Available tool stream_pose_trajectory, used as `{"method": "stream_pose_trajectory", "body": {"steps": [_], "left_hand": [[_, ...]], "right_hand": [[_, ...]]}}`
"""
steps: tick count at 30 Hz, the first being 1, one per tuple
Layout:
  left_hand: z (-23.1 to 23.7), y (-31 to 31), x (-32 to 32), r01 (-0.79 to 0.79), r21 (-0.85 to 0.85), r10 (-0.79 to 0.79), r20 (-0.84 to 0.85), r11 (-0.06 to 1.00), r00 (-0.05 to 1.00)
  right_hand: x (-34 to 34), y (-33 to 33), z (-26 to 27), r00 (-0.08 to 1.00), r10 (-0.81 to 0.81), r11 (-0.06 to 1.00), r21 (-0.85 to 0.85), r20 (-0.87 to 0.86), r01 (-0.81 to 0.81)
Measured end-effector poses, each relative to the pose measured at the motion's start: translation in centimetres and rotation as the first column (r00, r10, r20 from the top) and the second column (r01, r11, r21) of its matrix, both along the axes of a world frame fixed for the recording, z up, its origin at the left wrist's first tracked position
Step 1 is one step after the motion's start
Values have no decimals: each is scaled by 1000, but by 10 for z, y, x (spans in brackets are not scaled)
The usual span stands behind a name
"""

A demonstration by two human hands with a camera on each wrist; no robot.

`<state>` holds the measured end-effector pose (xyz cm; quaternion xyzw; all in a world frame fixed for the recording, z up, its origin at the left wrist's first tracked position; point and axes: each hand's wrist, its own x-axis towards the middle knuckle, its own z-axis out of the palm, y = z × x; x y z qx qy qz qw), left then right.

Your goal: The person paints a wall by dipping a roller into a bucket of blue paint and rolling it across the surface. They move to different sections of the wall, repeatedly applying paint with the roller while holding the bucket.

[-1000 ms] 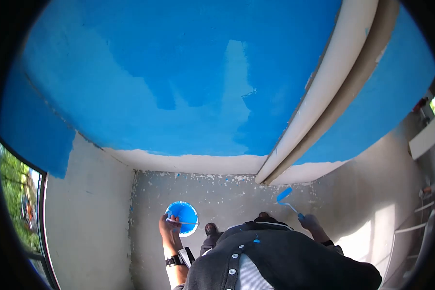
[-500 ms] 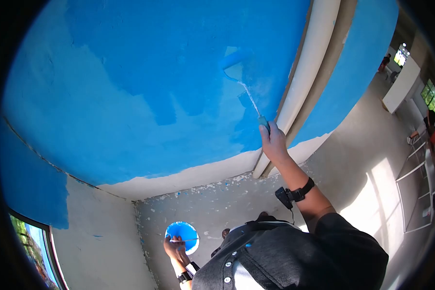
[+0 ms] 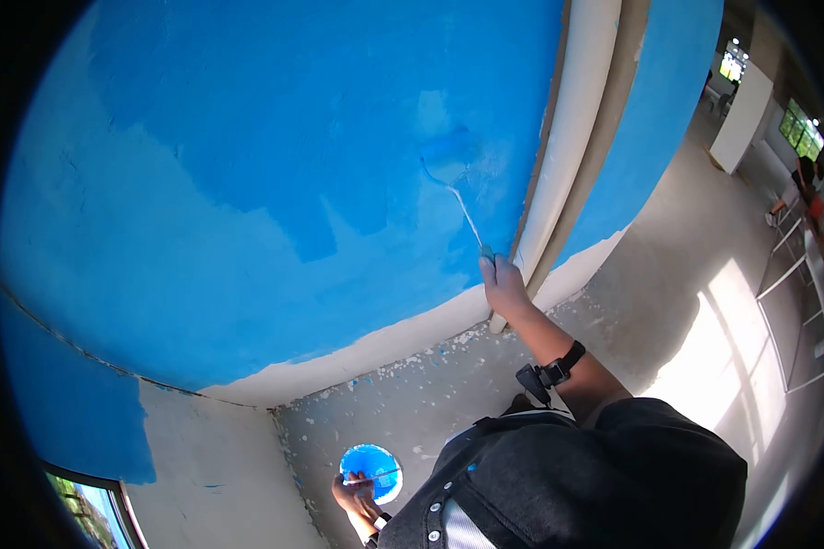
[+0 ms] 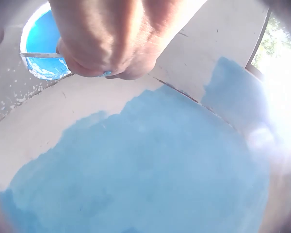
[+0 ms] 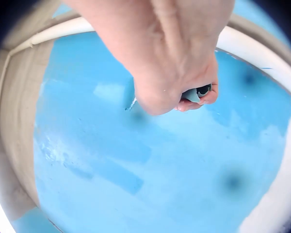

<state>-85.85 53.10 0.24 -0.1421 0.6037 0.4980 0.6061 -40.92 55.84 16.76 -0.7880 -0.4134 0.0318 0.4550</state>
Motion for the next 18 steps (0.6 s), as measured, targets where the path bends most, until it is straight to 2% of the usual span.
{"method": "stream_pose_trajectory", "body": {"steps": [1,3,5,8,11,12,14,18], "left_hand": [[2,2,0,16,-14,-16,-4,1000,1000],[6,3,5,76,-16,-77,-13,997,997],[3,6,5,91,-18,-91,-4,996,996],[-5,22,7,98,-54,-98,-5,994,995],[-8,27,10,150,-81,-153,-25,985,988],[-9,30,10,165,-94,-167,-16,982,986],[-12,38,12,211,-108,-213,-7,972,977],[0,48,24,414,-36,-415,-32,910,909]], "right_hand": [[1,6,20,1000,7,998,70,28,-9],[8,22,67,998,13,996,82,63,-18],[8,25,74,995,20,995,100,95,-30],[6,20,34,999,-3,1000,-2,37,3],[-3,-13,-49,997,-69,979,-196,-22,63],[-6,-22,-55,996,-81,978,-197,-23,75],[-7,-39,-66,984,-115,916,-398,-134,53],[-2,-49,-70,990,-122,926,-367,-75,87]]}}
